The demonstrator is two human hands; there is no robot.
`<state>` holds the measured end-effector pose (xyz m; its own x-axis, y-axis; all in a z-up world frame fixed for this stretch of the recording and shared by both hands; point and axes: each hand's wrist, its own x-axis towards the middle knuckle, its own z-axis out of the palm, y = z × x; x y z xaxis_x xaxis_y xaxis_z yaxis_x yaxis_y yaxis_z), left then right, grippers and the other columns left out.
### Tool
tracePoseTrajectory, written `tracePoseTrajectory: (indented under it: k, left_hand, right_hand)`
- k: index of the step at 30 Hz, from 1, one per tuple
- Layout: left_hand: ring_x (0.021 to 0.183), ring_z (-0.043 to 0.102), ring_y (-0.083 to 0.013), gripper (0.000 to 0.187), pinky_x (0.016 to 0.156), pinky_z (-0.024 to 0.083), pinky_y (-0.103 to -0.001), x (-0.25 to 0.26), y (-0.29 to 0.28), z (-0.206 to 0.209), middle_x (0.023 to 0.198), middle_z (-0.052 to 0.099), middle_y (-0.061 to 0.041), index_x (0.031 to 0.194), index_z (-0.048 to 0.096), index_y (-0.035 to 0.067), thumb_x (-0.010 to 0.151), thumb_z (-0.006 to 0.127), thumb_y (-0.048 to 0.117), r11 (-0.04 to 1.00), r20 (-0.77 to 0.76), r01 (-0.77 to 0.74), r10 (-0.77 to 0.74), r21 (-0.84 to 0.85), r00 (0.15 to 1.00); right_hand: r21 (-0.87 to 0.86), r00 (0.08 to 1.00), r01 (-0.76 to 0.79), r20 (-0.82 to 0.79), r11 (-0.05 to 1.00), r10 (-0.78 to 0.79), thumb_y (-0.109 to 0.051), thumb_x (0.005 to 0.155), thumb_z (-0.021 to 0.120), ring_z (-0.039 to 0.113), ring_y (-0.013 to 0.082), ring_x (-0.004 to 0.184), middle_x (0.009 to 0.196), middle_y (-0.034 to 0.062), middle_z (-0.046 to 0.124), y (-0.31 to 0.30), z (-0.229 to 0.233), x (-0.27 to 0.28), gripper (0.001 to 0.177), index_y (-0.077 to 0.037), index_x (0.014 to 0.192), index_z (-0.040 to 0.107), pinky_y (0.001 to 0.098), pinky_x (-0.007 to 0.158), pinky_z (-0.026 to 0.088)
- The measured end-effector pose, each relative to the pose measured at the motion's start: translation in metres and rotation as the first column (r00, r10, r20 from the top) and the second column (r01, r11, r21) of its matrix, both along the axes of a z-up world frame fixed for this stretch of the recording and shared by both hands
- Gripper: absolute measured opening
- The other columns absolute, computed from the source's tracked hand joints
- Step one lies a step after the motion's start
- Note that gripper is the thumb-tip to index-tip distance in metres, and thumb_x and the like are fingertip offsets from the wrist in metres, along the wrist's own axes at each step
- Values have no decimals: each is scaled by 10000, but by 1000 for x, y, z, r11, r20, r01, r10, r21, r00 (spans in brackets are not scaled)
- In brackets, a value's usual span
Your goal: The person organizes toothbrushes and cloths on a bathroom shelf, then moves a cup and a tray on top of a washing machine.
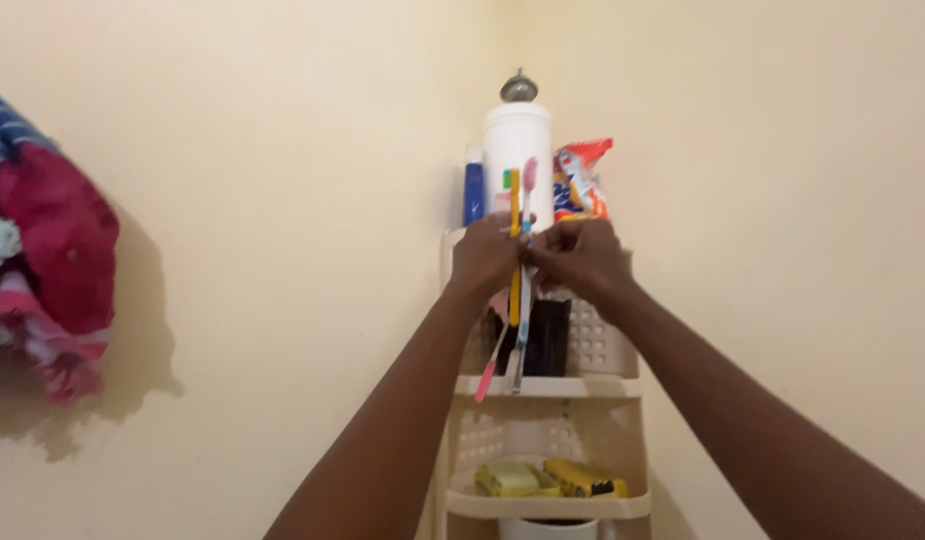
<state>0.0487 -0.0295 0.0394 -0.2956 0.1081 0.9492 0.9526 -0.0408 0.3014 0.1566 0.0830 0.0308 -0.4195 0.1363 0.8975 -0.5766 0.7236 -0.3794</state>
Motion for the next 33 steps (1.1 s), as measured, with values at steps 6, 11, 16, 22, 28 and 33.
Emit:
tracePoseTrajectory:
  k: [6,11,16,22,28,33]
  left_hand:
    - [821,776,-169,279,738,604,-320,26,-8,-9,962,792,-91,1183,729,162,913,683,213,944,154,331,-326,-6,933]
    - [769,787,-204,223,748,602,-331,36,2,0,953,788,-109,1145,731,142,931,674,161,979,17,194,-196,69,981]
    - [903,757,-247,166,824,567,-388,31,6,1,981,777,-109,1066,764,135,918,698,172,984,-40,85,-79,155,996]
    - [929,749,-251,179,862,553,-395,22,-7,1,998,779,-85,1060,770,151,897,700,172,988,-13,51,-50,144,999]
    - [943,748,-237,178,872,562,-389,15,-21,-3,1009,782,-83,1055,761,165,901,672,173,990,103,70,-83,121,991]
    - [941,743,-270,170,887,565,-406,10,-25,-12,1017,762,-116,1066,754,162,918,673,187,992,150,51,-68,114,986]
  right_hand:
    - [-124,998,-5,-55,992,-2,-86,841,795,703,157,581,756,123,733,11,-1,20,177,46,875,682,300,541,596]
    - [-183,990,7,-139,983,-33,-35,822,786,704,167,604,767,137,726,18,-4,30,171,68,899,675,305,567,596]
    - [-145,863,352,-333,925,-380,-130,801,747,737,143,627,705,77,748,21,-9,33,183,-26,951,736,293,643,588]
    - [-160,771,562,-255,811,-584,-172,827,756,737,222,638,682,112,742,34,-7,19,201,18,772,717,368,648,562]
    - [-46,858,493,-142,869,-494,-210,891,692,733,178,566,662,124,753,53,-11,-7,245,-12,751,724,341,613,587]
    - [112,848,509,108,854,-519,-346,966,657,693,202,501,629,128,701,78,-4,-43,393,13,816,721,354,496,561]
